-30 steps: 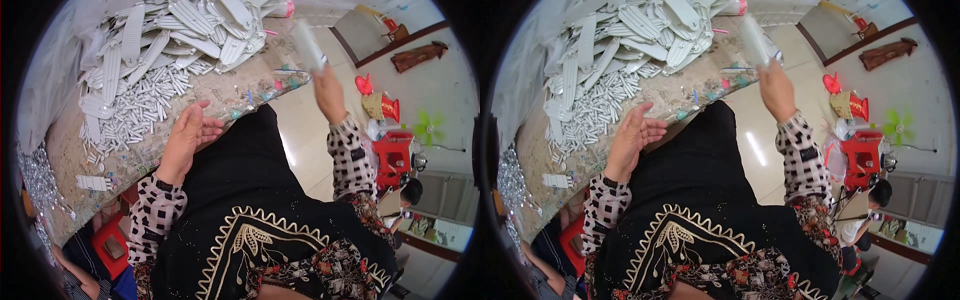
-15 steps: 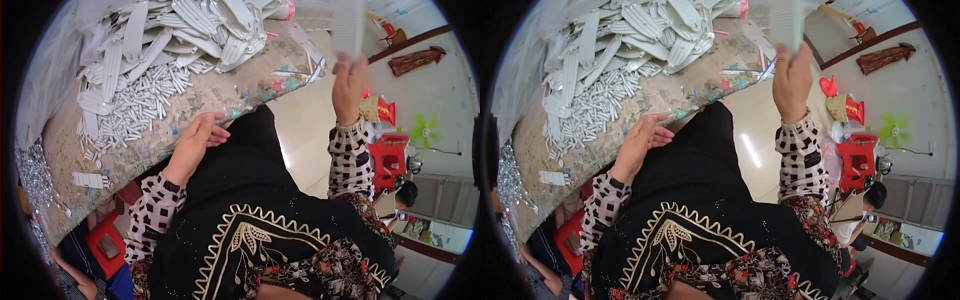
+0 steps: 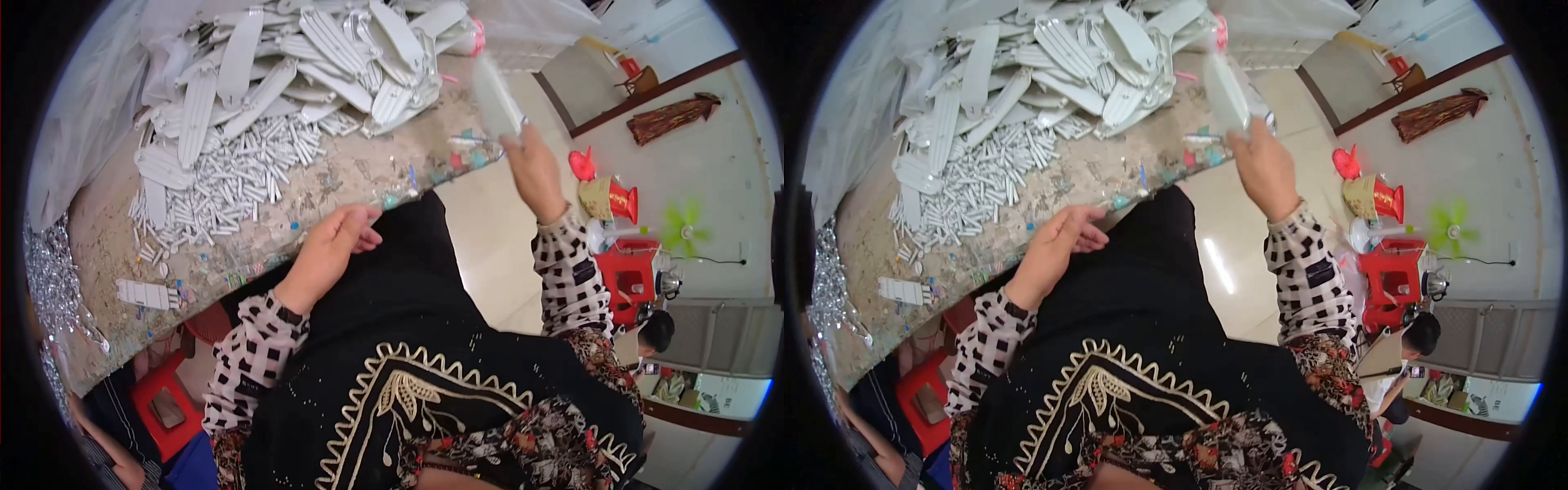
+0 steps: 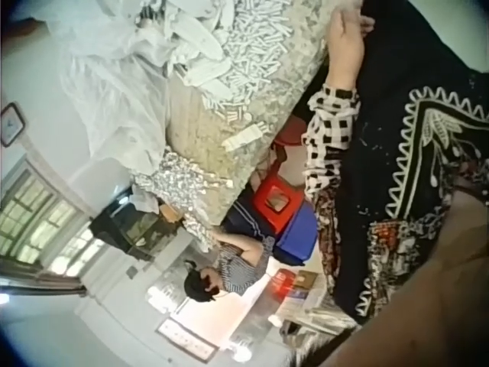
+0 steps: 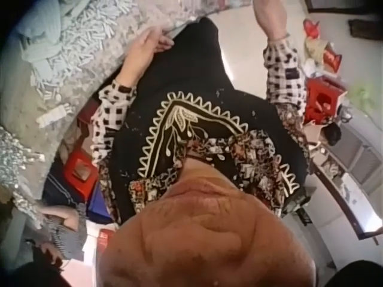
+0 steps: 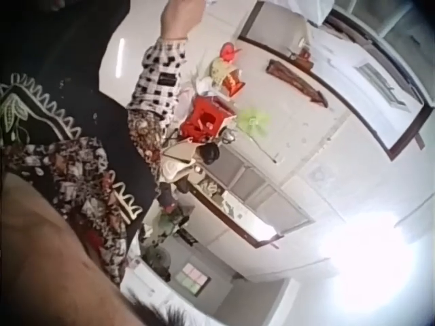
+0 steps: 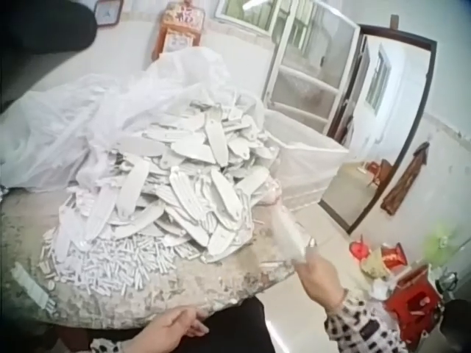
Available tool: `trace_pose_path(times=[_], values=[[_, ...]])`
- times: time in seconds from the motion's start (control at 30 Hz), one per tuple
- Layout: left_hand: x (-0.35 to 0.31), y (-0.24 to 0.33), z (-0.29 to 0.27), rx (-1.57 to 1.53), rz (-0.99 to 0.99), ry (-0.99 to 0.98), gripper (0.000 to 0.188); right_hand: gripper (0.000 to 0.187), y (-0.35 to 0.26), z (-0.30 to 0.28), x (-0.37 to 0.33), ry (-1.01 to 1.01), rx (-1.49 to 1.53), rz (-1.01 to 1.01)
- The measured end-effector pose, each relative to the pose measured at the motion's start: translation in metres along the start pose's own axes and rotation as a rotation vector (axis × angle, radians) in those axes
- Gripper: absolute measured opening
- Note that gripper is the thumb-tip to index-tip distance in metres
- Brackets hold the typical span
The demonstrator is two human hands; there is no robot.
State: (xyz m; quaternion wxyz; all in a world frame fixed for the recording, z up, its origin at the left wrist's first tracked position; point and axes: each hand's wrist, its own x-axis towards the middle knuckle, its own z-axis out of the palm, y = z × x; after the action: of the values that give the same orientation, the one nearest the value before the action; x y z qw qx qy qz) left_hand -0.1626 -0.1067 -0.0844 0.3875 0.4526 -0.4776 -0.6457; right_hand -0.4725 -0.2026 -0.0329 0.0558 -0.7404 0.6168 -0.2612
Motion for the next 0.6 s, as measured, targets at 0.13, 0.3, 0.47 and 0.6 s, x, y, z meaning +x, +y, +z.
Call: trace_pose_path(times=[0.13, 0.3, 0.47, 0.6], values=[[-0.008, -0.004, 0.001, -0.001, -0.027, -0.011, 0.044, 0.033, -0.034, -0.015, -0.009, -0.181, 0.655, 0.110], [-0.010, -0.005, -0.002, -0.027, -0.003, -0.026, 0.042, 0.039, -0.062, -0.014, -0.032, -0.594, 1.207, 0.311], [-0.011, -0.005, -0.004, -0.024, -0.053, 0.017, 0.039, 0.044, -0.058, -0.021, -0.017, -1.129, 1.259, 0.530], [-0.017, 0.000, 0.000, -0.029, -0.050, -0.001, 0.039, 0.044, -0.043, -0.074, 0.095, -0.520, 1.537, 0.226]])
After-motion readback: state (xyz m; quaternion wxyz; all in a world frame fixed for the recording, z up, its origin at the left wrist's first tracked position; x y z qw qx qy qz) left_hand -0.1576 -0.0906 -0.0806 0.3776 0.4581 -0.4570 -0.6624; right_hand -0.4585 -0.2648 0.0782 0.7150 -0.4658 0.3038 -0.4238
